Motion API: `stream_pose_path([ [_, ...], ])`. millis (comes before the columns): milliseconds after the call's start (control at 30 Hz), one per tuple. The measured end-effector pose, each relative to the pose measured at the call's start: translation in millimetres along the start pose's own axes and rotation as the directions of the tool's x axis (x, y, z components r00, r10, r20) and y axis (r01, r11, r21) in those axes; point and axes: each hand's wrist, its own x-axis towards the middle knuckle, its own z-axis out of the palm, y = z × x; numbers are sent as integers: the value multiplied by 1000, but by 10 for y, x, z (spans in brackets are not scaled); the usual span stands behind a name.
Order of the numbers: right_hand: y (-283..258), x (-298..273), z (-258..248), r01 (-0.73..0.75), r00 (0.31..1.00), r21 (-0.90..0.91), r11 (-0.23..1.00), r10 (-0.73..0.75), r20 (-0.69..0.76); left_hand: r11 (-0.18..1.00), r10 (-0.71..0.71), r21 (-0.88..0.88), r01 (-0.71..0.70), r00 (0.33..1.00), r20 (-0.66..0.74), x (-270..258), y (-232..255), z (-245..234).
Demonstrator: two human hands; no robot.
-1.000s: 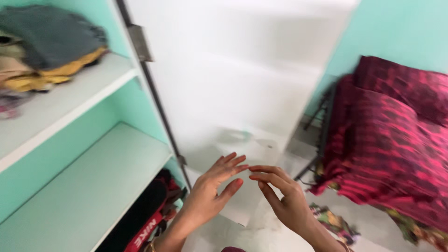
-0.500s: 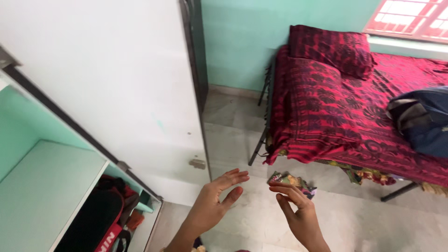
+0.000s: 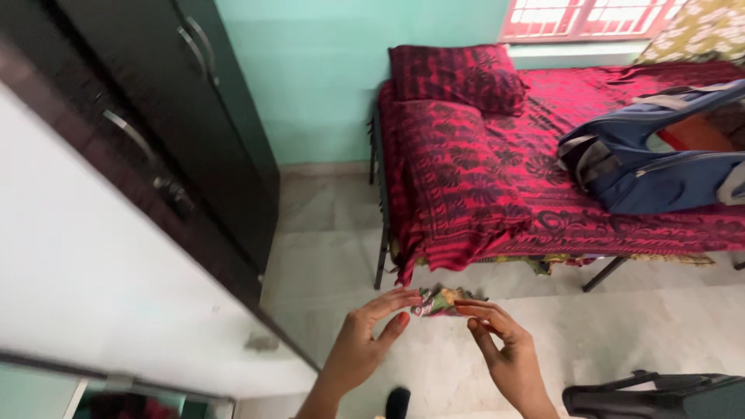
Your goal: The person removes folded clothes from a blue duffel bag on a bed and places them into a wardrobe shelf. The person handles several folded garments one by one, including a beige cloth, a patterned cloth, a plaid cloth, a light blue cloth, a red cloth, and an orange cloth, placing each into the wardrobe.
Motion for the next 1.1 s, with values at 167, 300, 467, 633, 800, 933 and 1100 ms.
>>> stream_pose_path([
  [167, 174, 495, -199, -25, 998, -47, 999, 23, -51, 999, -6, -49, 9, 998, 61, 628, -218, 87],
  [300, 354, 837, -256, -56, 995, -16, 998, 54, -85, 999, 13, -34, -10, 995, 97, 1110, -345, 139],
  [467, 546, 1082, -298, -117, 986, -7, 993, 115, -123, 999, 19, -45, -12, 986, 163, 1548, -434, 281],
  [633, 690, 1262, -485, -135, 980, -14, 991, 132, -150, 997, 25, -81, -10, 981, 191, 1842, -478, 446],
  [800, 878, 1453, -736, -146, 978, -21, 989, 142, -151, 996, -20, -85, 36, 984, 177, 2129, -519, 676],
  [933, 1128, 1638, -1073, -121, 982, -10, 993, 118, -148, 993, -24, -113, 43, 987, 162, 2393, -552, 1070],
  [1100, 1439, 1894, -1773, -75, 984, -53, 996, 66, -165, 991, 40, -134, -19, 986, 162, 2861, -471, 1814],
])
